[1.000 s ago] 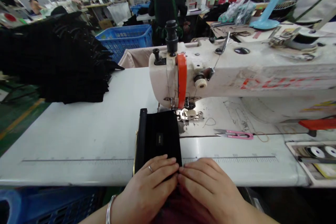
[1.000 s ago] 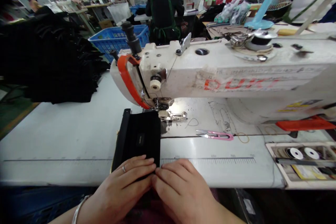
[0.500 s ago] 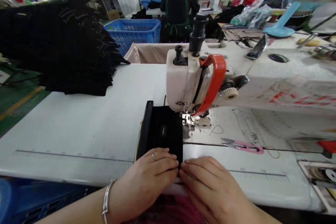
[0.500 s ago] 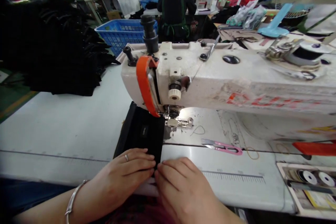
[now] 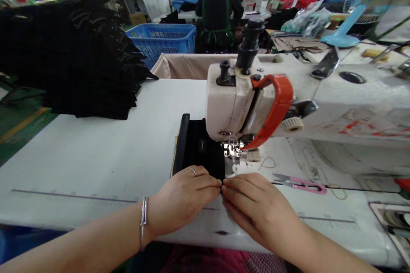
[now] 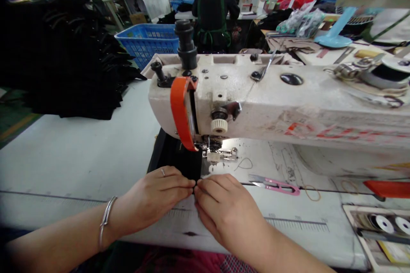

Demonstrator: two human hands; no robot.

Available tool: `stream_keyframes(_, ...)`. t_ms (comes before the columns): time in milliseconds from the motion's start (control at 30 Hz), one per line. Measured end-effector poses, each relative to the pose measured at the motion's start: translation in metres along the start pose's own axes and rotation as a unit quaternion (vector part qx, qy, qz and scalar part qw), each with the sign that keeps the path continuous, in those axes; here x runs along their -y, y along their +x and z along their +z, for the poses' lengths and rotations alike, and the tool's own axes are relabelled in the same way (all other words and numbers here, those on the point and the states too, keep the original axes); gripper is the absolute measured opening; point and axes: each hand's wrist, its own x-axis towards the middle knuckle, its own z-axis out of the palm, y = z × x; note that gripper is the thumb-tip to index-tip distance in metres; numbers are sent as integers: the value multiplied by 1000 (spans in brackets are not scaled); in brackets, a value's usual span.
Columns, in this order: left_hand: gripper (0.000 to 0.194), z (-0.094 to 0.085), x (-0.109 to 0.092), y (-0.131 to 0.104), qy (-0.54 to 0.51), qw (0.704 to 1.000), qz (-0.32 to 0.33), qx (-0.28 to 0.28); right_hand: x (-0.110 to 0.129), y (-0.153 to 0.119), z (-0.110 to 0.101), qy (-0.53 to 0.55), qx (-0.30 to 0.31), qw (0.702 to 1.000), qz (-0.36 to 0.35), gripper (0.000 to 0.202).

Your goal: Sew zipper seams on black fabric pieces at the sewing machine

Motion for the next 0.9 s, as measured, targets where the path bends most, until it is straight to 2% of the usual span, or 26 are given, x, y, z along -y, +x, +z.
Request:
stream_keyframes(400, 24, -1, 30, 16, 38, 998, 29, -27, -22, 17, -4, -65, 23, 998, 7, 27)
stream_keyframes(733, 23, 0, 56, 29, 42, 998, -18, -41, -43, 28, 7, -84, -19, 995, 53, 31)
stream_keyframes(833, 31, 2, 60, 18, 33, 997, -29, -56, -31, 30, 12, -121, -26, 989, 84, 29)
stream_keyframes(900, 41, 9, 73, 12, 18, 992, -34, -118, -21, 40, 29, -165, 11, 981, 99, 23)
